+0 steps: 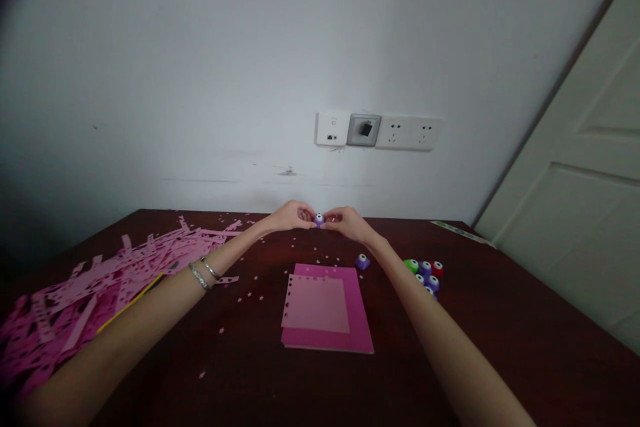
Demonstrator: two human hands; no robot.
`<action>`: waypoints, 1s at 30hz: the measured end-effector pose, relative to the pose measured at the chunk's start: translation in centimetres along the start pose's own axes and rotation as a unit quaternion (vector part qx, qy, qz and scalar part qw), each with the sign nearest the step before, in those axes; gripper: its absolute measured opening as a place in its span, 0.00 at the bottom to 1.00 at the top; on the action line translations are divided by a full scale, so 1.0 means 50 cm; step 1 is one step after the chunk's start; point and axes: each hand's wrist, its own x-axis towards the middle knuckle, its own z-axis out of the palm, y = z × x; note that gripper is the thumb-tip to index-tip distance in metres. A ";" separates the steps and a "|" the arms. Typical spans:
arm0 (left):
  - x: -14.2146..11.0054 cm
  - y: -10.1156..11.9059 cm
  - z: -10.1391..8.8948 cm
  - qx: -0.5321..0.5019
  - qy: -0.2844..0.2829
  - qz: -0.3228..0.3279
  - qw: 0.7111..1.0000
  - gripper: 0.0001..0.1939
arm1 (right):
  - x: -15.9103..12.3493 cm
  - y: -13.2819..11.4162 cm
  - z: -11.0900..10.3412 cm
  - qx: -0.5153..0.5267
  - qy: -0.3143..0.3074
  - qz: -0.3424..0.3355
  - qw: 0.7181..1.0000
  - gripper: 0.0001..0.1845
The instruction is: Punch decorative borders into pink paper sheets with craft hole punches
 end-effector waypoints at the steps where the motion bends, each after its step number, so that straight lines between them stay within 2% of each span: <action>1: -0.007 0.010 0.003 0.006 -0.007 0.003 1.000 0.14 | -0.009 -0.009 -0.006 -0.017 -0.008 -0.010 1.000 0.17; 5: -0.038 0.040 0.018 0.021 -0.044 0.007 0.999 0.14 | -0.047 -0.041 -0.018 -0.043 -0.041 -0.030 0.998 0.15; 9: -0.073 0.046 0.039 0.055 -0.064 0.021 0.996 0.15 | -0.082 -0.052 -0.004 -0.043 -0.071 -0.037 0.996 0.14; 13: -0.103 0.028 0.064 0.095 -0.064 0.020 0.993 0.16 | -0.107 -0.033 0.033 -0.028 -0.089 -0.018 0.995 0.16; 18: -0.120 0.002 0.090 0.123 -0.091 0.001 0.988 0.16 | -0.123 0.002 0.073 -0.013 -0.089 -0.004 0.996 0.14; 30: -0.114 -0.012 0.111 0.165 -0.101 0.028 0.981 0.14 | -0.126 0.032 0.073 -0.020 -0.119 0.010 0.993 0.12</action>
